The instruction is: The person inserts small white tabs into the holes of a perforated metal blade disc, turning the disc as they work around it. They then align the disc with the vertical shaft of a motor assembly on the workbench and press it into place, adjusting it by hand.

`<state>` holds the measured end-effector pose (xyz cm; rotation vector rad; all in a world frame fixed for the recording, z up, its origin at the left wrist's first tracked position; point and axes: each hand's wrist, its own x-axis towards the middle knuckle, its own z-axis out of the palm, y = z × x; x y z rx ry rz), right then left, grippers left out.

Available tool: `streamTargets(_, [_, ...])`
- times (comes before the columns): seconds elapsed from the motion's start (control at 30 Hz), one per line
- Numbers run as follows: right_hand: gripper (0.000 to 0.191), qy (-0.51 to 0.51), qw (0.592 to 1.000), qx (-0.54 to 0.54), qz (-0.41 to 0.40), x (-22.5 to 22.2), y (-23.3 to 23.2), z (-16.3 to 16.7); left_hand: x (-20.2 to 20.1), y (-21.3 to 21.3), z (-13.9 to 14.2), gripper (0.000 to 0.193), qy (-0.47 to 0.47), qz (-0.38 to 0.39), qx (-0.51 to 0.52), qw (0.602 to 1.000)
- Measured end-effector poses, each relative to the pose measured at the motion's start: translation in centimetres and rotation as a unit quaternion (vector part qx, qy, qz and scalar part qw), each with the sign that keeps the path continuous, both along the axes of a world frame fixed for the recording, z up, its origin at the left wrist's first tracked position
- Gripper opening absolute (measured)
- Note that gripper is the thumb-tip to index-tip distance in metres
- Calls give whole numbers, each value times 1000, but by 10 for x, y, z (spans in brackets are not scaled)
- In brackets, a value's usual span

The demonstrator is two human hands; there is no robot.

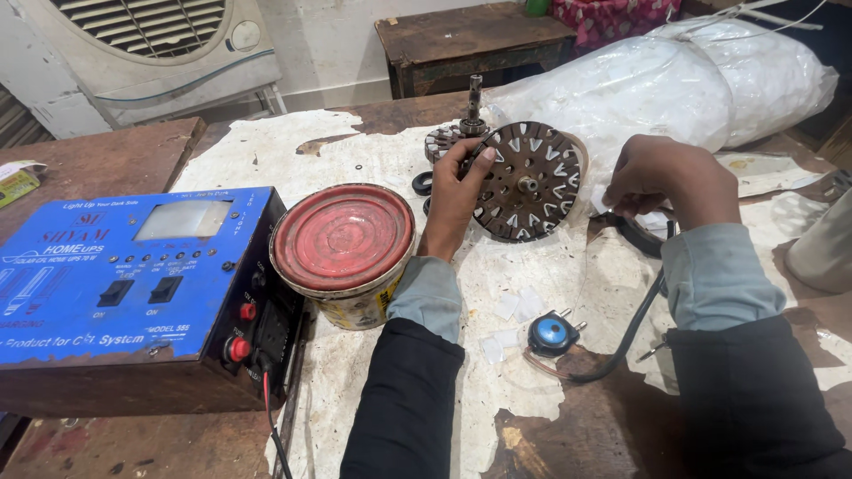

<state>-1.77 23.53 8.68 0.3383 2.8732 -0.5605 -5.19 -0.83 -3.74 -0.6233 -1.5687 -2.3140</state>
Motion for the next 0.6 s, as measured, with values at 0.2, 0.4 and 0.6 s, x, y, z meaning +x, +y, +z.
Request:
streamTargets(0.2, [20,-106,994,-9,1,-4,3,-9,1,0,3,32,-3,15,-19,1000])
streamTargets(0.4, [18,-171,983,31,51,6,-22,9,1,1,3,32,14,40,-31,999])
streamTargets(0.6, [18,-211,923,-19,322,26,-78,17,0,1,5,32,13,57,-41,997])
